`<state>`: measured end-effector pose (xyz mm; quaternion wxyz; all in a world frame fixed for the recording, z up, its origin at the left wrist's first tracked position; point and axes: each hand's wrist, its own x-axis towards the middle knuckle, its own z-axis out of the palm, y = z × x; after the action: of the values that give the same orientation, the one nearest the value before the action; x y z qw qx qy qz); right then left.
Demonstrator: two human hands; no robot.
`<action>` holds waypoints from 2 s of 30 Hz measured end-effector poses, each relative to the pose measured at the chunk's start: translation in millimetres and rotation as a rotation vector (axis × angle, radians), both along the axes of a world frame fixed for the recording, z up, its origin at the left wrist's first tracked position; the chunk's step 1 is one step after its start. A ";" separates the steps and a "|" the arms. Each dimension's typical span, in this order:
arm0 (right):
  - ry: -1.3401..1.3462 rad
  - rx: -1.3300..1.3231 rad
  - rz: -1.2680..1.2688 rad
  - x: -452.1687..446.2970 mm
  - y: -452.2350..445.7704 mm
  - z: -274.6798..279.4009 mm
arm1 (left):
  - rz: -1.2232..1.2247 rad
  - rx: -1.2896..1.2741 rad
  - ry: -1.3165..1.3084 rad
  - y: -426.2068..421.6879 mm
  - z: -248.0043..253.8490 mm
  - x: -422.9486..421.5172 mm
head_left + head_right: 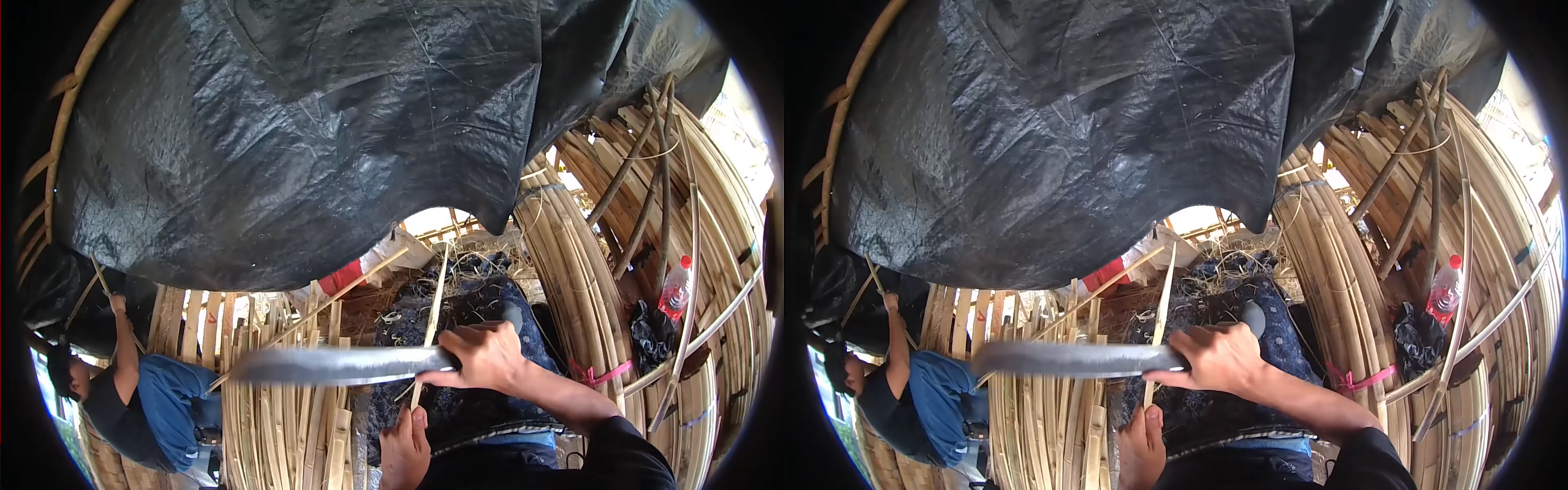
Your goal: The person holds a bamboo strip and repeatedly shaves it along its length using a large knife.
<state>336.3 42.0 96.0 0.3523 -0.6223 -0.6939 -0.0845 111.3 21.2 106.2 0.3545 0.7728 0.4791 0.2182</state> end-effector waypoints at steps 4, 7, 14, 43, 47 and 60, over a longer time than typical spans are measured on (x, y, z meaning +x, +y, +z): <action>0.046 -0.041 -0.327 39.6 26.4 3.9 | 0.014 0.032 -0.044 -6.7 0.0 -4.3; 0.184 -0.072 -0.288 37.1 18.1 0.6 | 0.033 0.156 -0.109 -5.2 -5.1 -1.7; 0.147 -0.005 0.074 10.4 -16.6 -15.4 | 0.026 -0.552 -0.254 11.9 0.1 -11.9; 0.351 -0.107 0.015 24.1 -12.9 16.9 | -0.161 -1.211 -0.845 8.8 14.3 -8.8; 0.277 -0.053 0.026 28.0 -10.5 10.6 | -0.022 -1.239 -0.843 -0.7 13.6 -12.8; 1.303 0.074 -0.148 76.3 12.9 -72.3 | 0.072 -1.031 -0.789 -0.1 12.2 -19.8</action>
<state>412.6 55.0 23.7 0.7149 -0.5796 -0.2905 0.2620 91.5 21.1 118.4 0.8216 0.3488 0.3820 0.2395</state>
